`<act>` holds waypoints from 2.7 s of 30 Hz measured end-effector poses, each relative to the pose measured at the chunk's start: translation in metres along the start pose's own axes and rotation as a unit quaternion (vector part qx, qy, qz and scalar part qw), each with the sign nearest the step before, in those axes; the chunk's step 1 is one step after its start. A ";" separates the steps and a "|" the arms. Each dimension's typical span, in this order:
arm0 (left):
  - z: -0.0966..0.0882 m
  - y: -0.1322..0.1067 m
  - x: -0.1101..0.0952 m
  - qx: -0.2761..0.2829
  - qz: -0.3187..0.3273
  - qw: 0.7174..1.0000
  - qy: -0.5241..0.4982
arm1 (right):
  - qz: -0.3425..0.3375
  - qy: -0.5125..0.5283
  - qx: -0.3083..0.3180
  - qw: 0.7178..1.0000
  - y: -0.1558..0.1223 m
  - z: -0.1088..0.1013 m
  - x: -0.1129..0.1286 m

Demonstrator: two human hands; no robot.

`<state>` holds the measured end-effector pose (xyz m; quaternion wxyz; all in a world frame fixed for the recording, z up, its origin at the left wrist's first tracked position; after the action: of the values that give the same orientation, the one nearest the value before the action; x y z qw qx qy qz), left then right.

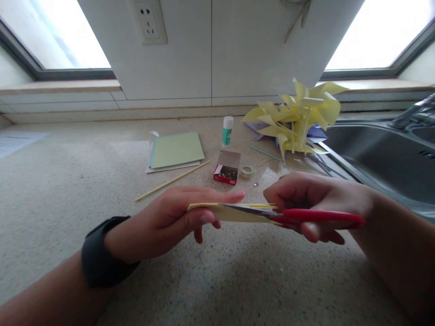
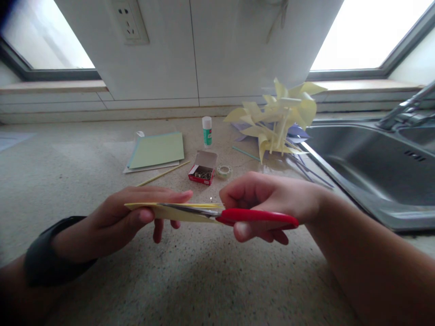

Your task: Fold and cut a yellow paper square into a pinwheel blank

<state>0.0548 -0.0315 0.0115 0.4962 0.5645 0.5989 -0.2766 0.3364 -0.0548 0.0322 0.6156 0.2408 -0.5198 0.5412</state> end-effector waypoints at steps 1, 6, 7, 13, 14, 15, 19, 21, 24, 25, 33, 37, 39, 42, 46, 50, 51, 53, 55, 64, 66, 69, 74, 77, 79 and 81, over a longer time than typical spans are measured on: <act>0.000 0.000 0.000 0.000 0.001 1.000 -0.001 | 0.003 -0.004 -0.001 1.000 0.000 0.000 0.000; 0.000 0.001 -0.001 -0.002 0.003 1.000 0.003 | 0.013 -0.004 -0.003 1.000 0.000 0.000 0.000; 0.000 0.001 -0.001 0.000 -0.002 1.000 0.003 | 0.012 -0.003 -0.002 1.000 0.001 0.000 0.000; 0.001 0.003 -0.002 0.007 -0.016 1.000 0.003 | 0.009 -0.018 0.000 1.000 0.003 0.002 0.000; 0.001 0.003 -0.003 0.005 -0.016 1.000 0.003 | 0.007 -0.017 0.000 1.000 0.003 0.001 -0.001; 0.001 0.003 -0.003 0.002 -0.016 1.000 0.003 | 0.005 -0.016 0.002 1.000 0.003 0.001 -0.001; 0.000 0.002 -0.003 -0.002 -0.015 1.000 -0.001 | 0.004 -0.016 0.008 1.000 0.003 0.000 -0.002; 0.000 0.002 -0.003 0.000 -0.016 1.000 0.002 | 0.006 -0.017 0.004 1.000 0.004 0.000 -0.002; 0.001 0.002 -0.002 0.009 -0.021 1.000 0.006 | 0.010 -0.017 0.000 1.000 0.005 0.001 -0.001; 0.001 0.002 -0.002 0.012 -0.021 1.000 0.006 | 0.011 -0.016 0.001 1.000 0.005 0.002 -0.001; 0.001 0.001 -0.001 0.005 -0.012 1.000 -0.003 | 0.004 -0.020 0.009 1.000 0.006 0.000 -0.001; 0.002 0.003 0.000 -0.002 -0.001 1.000 -0.006 | 0.003 -0.009 0.008 1.000 0.007 0.000 -0.002; 0.002 0.003 0.001 -0.005 0.006 1.000 -0.010 | 0.001 -0.003 0.007 1.000 0.007 -0.001 -0.003; 0.001 0.003 0.002 -0.007 0.014 1.000 -0.013 | 0.000 0.001 0.007 1.000 0.007 -0.001 -0.003; 0.001 0.002 0.002 -0.011 0.018 1.000 -0.016 | 0.010 -0.007 0.006 1.000 0.006 -0.001 -0.002; 0.001 0.002 0.002 -0.010 0.019 1.000 -0.016 | 0.007 -0.011 0.011 1.000 0.006 -0.001 -0.003; 0.001 0.002 0.002 -0.011 0.019 1.000 -0.017 | 0.008 -0.011 0.009 1.000 0.005 -0.002 -0.003; 0.001 0.002 0.002 -0.011 0.021 1.000 -0.017 | 0.013 -0.011 0.005 1.000 0.005 -0.002 -0.003; 0.001 0.002 0.002 -0.010 0.019 1.000 -0.019 | 0.014 -0.011 0.006 1.000 0.005 -0.002 -0.003; 0.001 0.003 0.003 -0.022 0.013 0.999 -0.032 | 0.022 -0.031 -0.002 0.999 0.004 0.000 -0.002; 0.001 0.002 0.005 -0.026 0.011 0.999 -0.031 | 0.030 -0.034 -0.005 0.999 0.002 -0.003 -0.002; 0.000 0.001 0.008 -0.026 0.006 0.999 -0.031 | 0.031 -0.039 -0.005 0.999 -0.004 -0.008 -0.002; -0.004 -0.001 0.009 -0.031 0.000 0.999 -0.016 | 0.022 -0.078 -0.010 0.997 -0.017 -0.019 -0.002; -0.006 -0.001 0.008 -0.037 -0.001 0.999 -0.012 | -0.046 -0.126 -0.054 0.989 -0.027 -0.024 0.001; -0.006 0.000 0.007 -0.043 -0.002 0.999 -0.008 | -0.094 -0.165 -0.091 0.978 -0.032 -0.026 0.006; -0.006 0.001 0.005 -0.045 -0.004 0.999 0.003 | -0.122 -0.202 -0.141 0.961 -0.032 -0.028 0.011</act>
<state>0.0546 -0.0240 0.0090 0.5182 0.5399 0.6144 -0.2501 0.3751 -0.0364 0.0408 0.5866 0.3172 -0.6714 0.3232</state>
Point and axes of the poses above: each hand's wrist, its own y-axis towards the middle knuckle, its own z-axis out of the palm, x = y × z, the point moved 1 cm from there along y, towards the middle knuckle, and after that the axes turned 15 degrees about x, right-handed, at the moved point
